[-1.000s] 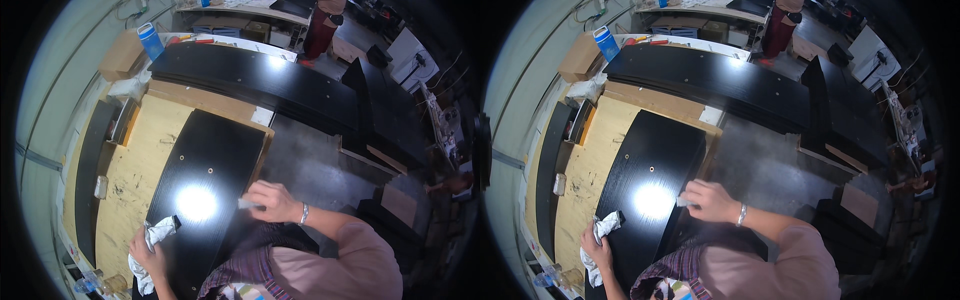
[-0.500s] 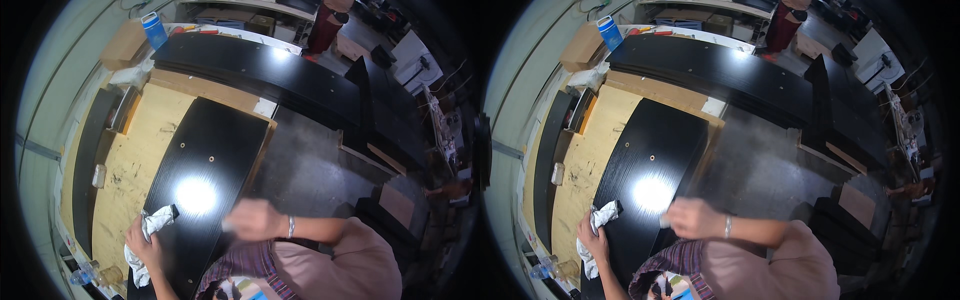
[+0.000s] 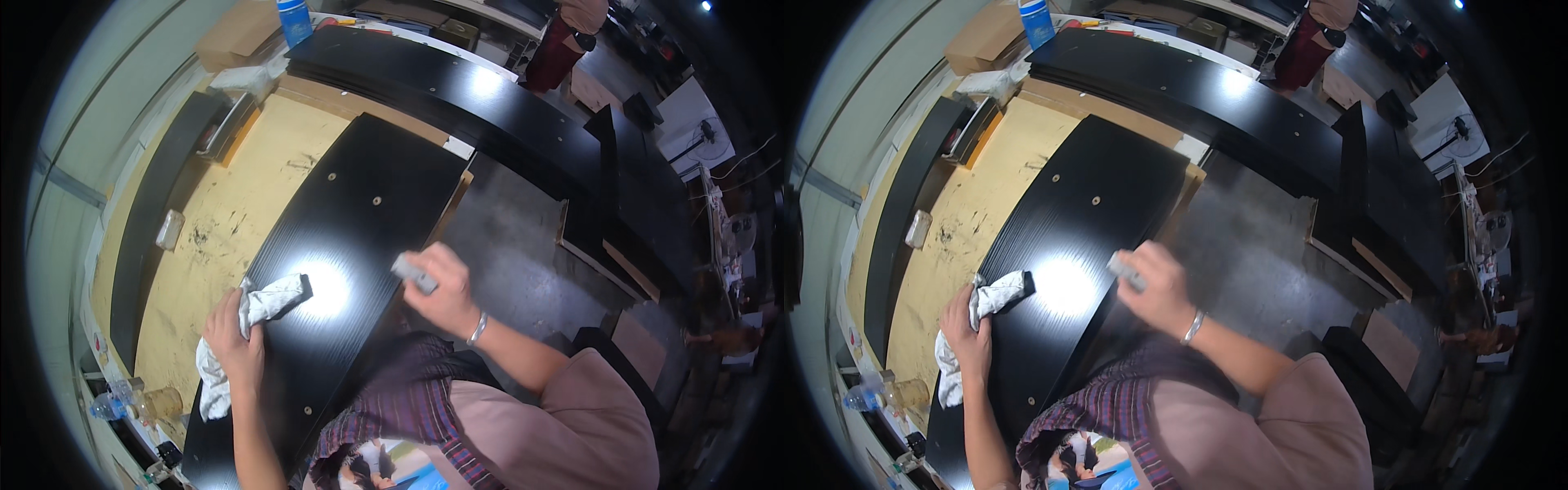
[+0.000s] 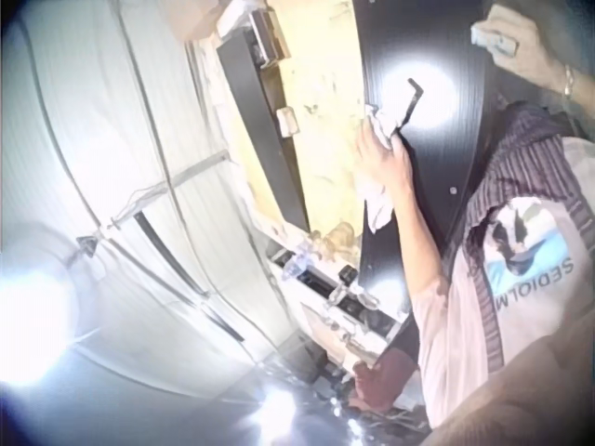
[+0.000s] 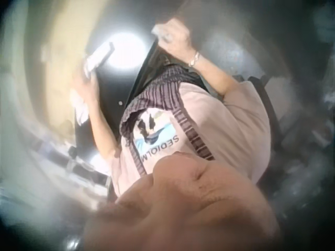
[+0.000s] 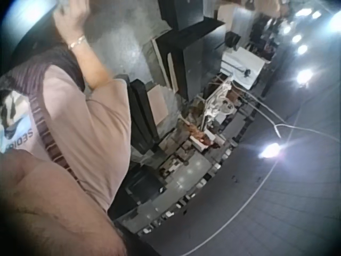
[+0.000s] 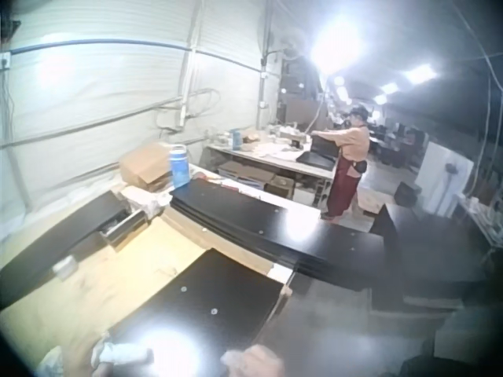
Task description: The person wipes a black wooden board with a white cloth, then uses a small rectangular block to rub the surface. They repeat this cycle of wiping and rubbing across the board's surface.
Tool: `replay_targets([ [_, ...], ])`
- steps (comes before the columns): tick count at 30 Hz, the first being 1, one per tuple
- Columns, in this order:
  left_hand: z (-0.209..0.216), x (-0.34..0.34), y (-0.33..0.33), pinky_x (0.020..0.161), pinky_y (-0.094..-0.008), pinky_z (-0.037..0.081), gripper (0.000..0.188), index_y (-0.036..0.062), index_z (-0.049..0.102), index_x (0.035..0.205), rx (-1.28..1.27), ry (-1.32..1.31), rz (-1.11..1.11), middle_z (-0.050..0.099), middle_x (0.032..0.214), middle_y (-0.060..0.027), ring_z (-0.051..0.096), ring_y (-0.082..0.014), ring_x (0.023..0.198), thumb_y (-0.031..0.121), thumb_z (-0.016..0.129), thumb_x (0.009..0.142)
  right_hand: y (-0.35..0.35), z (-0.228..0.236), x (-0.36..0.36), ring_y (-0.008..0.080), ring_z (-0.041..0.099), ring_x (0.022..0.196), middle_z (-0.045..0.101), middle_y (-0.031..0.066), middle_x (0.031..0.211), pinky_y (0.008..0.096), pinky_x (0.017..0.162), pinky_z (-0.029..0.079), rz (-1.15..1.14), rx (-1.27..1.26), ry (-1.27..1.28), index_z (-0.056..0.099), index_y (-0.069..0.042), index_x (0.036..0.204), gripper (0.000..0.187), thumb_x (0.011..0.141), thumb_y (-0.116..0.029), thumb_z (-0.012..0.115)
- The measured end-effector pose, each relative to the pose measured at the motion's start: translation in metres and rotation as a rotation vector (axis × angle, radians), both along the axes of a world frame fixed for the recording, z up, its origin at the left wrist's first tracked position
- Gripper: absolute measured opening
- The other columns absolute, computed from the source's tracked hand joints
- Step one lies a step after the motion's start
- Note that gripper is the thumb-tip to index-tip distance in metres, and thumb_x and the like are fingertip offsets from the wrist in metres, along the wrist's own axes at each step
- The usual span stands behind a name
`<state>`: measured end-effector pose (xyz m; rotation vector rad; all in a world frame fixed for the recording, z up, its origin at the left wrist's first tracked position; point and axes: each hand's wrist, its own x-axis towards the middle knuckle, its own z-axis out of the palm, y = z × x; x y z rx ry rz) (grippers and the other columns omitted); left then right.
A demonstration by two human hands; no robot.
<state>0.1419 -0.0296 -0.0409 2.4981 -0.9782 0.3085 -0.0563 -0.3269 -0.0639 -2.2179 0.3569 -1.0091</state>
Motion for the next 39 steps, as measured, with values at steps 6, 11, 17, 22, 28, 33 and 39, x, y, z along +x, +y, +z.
replay_targets([
  [6,-0.004,-0.003,0.137,0.109,-0.0462,0.043,0.057,0.0065,0.062,0.134,0.005,0.034,0.012,0.065,0.133,-0.0169,0.059,-0.0379,0.124,0.000,0.066,0.077,0.122,0.001,-0.018,0.0278,0.064,0.073,0.063,0.0110,0.084,0.0375,0.062,0.053,0.169,0.014,-0.019,0.073,0.000,0.104,0.037,0.068,0.005,0.075],
  [11,-0.009,-0.010,0.318,0.108,-0.0442,0.044,0.051,0.0009,0.064,0.133,-0.022,0.030,0.234,0.068,0.126,-0.0193,0.061,-0.0385,0.119,0.000,0.063,0.082,0.240,0.000,-0.031,0.0263,0.062,0.069,0.062,0.0104,0.081,0.0364,0.059,0.051,0.227,-0.002,-0.041,0.072,0.002,0.106,0.040,0.066,0.006,0.075],
  [17,-0.020,-0.018,0.359,0.097,-0.0452,0.049,0.041,0.0054,0.069,0.125,-0.044,-0.033,0.244,0.070,0.116,-0.0187,0.064,-0.0386,0.110,0.013,0.067,0.085,0.380,0.000,-0.045,0.0232,0.057,0.063,0.058,0.0085,0.078,0.0343,0.054,0.047,0.402,-0.084,-0.040,0.072,0.003,0.108,0.043,0.065,0.004,0.077],
  [22,-0.014,-0.021,0.359,0.086,-0.0476,0.052,0.035,0.0090,0.072,0.115,-0.042,-0.147,0.230,0.073,0.104,-0.0132,0.067,-0.0344,0.100,0.022,0.067,0.084,0.463,0.006,-0.047,0.0232,0.055,0.060,0.054,0.0076,0.075,0.0344,0.050,0.045,0.582,-0.148,-0.013,0.071,0.004,0.110,0.044,0.066,0.001,0.078],
  [28,-0.018,-0.023,0.361,0.087,-0.0474,0.051,0.033,0.0098,0.072,0.113,-0.021,-0.129,0.254,0.073,0.106,-0.0112,0.066,-0.0308,0.102,0.027,0.066,0.085,0.545,0.012,-0.045,0.0193,0.053,0.060,0.049,0.0045,0.075,0.0320,0.051,0.044,0.791,-0.369,-0.084,0.069,0.008,0.110,0.040,0.071,-0.001,0.075],
  [33,-0.009,-0.026,0.358,0.091,-0.0473,0.049,0.033,0.0092,0.072,0.114,0.026,-0.035,0.264,0.073,0.107,-0.0111,0.066,-0.0300,0.106,0.029,0.066,0.087,0.606,0.017,-0.041,0.0169,0.057,0.072,0.055,0.0049,0.086,0.0287,0.055,0.042,0.973,-0.442,-0.089,0.072,0.004,0.095,0.026,0.073,-0.010,0.069],
  [39,-0.006,-0.026,0.359,0.093,-0.0478,0.048,0.033,0.0093,0.072,0.114,0.038,-0.016,0.268,0.073,0.108,-0.0112,0.065,-0.0298,0.108,0.029,0.065,0.088,0.642,0.016,-0.054,0.0194,0.060,0.084,0.066,0.0118,0.109,0.0287,0.062,0.044,1.127,-0.466,-0.140,0.073,0.001,0.087,0.024,0.071,-0.016,0.068],
])
